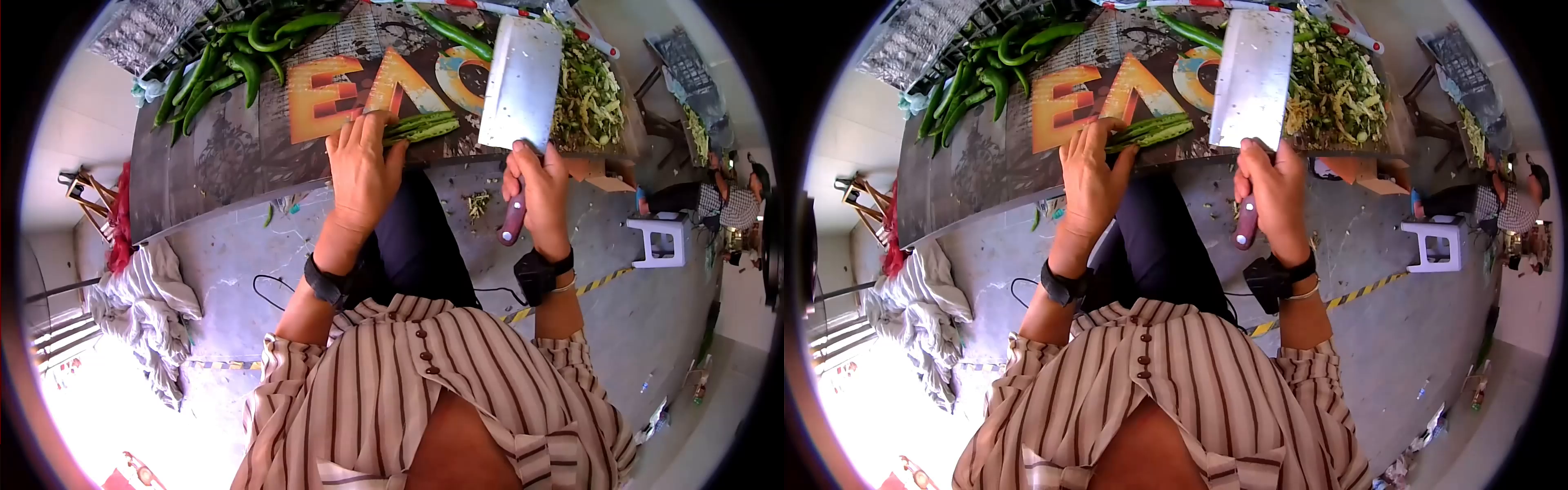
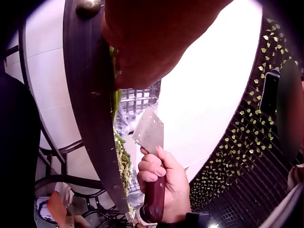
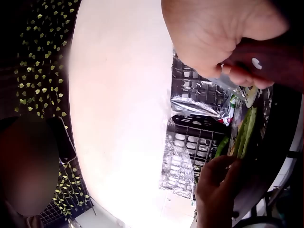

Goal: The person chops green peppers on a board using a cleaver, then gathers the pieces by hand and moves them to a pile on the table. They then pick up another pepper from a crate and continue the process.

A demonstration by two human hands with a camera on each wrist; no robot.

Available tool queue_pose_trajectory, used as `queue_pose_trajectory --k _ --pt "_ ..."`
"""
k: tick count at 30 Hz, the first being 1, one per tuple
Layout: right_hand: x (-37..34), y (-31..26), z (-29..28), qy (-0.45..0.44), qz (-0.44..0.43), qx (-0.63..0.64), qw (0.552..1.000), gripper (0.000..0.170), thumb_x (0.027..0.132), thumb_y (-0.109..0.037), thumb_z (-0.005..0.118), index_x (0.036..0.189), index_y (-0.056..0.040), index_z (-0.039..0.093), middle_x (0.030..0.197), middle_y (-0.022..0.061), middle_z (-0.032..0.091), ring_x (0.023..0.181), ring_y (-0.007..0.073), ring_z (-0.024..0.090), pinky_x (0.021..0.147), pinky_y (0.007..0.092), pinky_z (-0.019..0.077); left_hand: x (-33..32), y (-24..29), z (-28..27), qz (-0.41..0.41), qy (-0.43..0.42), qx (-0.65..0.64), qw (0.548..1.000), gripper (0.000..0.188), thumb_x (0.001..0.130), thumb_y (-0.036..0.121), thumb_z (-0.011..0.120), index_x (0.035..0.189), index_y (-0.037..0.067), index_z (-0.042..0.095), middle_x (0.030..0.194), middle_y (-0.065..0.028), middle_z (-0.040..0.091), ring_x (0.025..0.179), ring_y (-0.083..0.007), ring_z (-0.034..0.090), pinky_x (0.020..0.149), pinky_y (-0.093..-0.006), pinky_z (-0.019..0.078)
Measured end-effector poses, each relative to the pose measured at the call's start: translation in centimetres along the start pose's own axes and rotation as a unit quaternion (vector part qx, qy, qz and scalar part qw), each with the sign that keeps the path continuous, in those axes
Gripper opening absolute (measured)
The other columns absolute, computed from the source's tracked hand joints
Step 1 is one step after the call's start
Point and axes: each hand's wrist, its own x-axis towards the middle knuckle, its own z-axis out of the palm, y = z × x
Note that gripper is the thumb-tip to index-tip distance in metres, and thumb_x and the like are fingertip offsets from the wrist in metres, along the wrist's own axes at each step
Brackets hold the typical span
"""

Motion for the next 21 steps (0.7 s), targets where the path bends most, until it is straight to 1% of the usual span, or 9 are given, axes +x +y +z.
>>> queue_pose_trajectory --k 1,3,5,9,11,13,15,20,21 --pt "-0.1 0.2 0.4 -0.002 0.000 0.004 1.000 0.016 0.097 -0.014 0.058 0.090 -0.0010 0.053 0.066 0.0011 0.051 0.050 0.0083 0.049 0.045 0.0249 0.0405 -0.1 0.0 0.1 0.001 -0.003 -0.001 1.000 0.030 0.079 0.008 0.072 0.107 0.009 0.060 0.101 -0.0061 0.065 0.097 -0.0292 0.060 0.087 -0.0395 0.0409" --pt "-0.2 0.9 1.2 -0.016 -0.021 0.000 1.000 0.013 0.096 -0.012 0.059 0.092 -0.0004 0.054 0.066 0.0009 0.051 0.049 0.0077 0.049 0.044 0.0247 0.0402 -0.4 0.0 0.3 0.022 0.018 -0.044 0.999 0.025 0.078 0.006 0.072 0.101 0.007 0.062 0.103 -0.0073 0.065 0.097 -0.0304 0.059 0.086 -0.0391 0.0424" --pt "-0.2 1.3 2.1 -0.015 -0.018 0.009 1.000 0.013 0.096 -0.011 0.059 0.092 -0.0004 0.054 0.066 0.0004 0.052 0.048 0.0071 0.048 0.044 0.0243 0.0397 -0.5 0.0 0.4 0.023 0.023 -0.056 0.998 0.023 0.077 0.005 0.072 0.099 0.007 0.063 0.104 -0.0077 0.065 0.097 -0.0309 0.059 0.086 -0.0388 0.0430" --pt "0.0 1.7 3.8 -0.041 -0.049 -0.024 0.998 0.012 0.097 -0.011 0.059 0.093 -0.0007 0.053 0.066 -0.0006 0.052 0.049 0.0058 0.048 0.044 0.0222 0.0385 -0.5 -0.2 0.5 0.024 0.034 -0.088 0.995 0.021 0.076 0.003 0.073 0.095 0.005 0.064 0.105 -0.0080 0.065 0.097 -0.0302 0.060 0.086 -0.0383 0.0443" --pt "0.2 2.2 4.5 -0.064 -0.075 -0.037 0.994 0.012 0.098 -0.011 0.058 0.094 -0.0008 0.054 0.066 -0.0012 0.051 0.049 0.0050 0.047 0.043 0.0220 0.0382 -0.5 -0.4 0.6 0.024 0.029 -0.090 0.995 0.021 0.076 0.004 0.073 0.095 0.005 0.064 0.105 -0.0079 0.066 0.096 -0.0296 0.061 0.086 -0.0381 0.0441" --pt "0.2 2.0 5.5 -0.065 -0.081 -0.056 0.993 0.013 0.099 -0.012 0.058 0.095 -0.0004 0.054 0.065 -0.0011 0.051 0.050 0.0048 0.047 0.044 0.0222 0.0392 -0.5 -0.5 0.7 0.025 0.025 -0.092 0.995 0.020 0.076 0.004 0.074 0.094 0.005 0.064 0.105 -0.0077 0.067 0.096 -0.0289 0.061 0.086 -0.0379 0.0438" --pt "0.5 2.4 5.9 -0.079 -0.102 -0.082 0.988 0.013 0.098 -0.012 0.059 0.096 0.0003 0.054 0.066 -0.0004 0.052 0.051 0.0048 0.048 0.045 0.0225 0.0401 -0.5 -0.4 0.7 0.039 0.034 -0.083 0.995 0.019 0.077 0.007 0.073 0.093 0.007 0.063 0.101 -0.0044 0.065 0.091 -0.0268 0.059 0.085 -0.0373 0.0406" --pt "0.9 2.8 6.4 -0.077 -0.087 -0.103 0.988 0.016 0.097 -0.012 0.060 0.093 0.0020 0.054 0.067 0.0020 0.056 0.053 0.0063 0.048 0.047 0.0254 0.0417 -0.2 -0.3 0.8 0.033 0.036 -0.049 0.998 0.018 0.077 0.011 0.074 0.091 0.008 0.064 0.100 -0.0032 0.066 0.091 -0.0247 0.059 0.089 -0.0382 0.0381" --pt "1.0 3.2 6.2 -0.076 -0.097 -0.130 0.984 0.017 0.097 -0.012 0.061 0.092 0.0025 0.054 0.067 0.0036 0.057 0.054 0.0070 0.048 0.048 0.0265 0.0424 -0.2 -0.4 0.9 0.033 0.037 -0.039 0.998 0.017 0.078 0.012 0.075 0.091 0.009 0.064 0.099 -0.0027 0.066 0.091 -0.0239 0.059 0.090 -0.0385 0.0373"
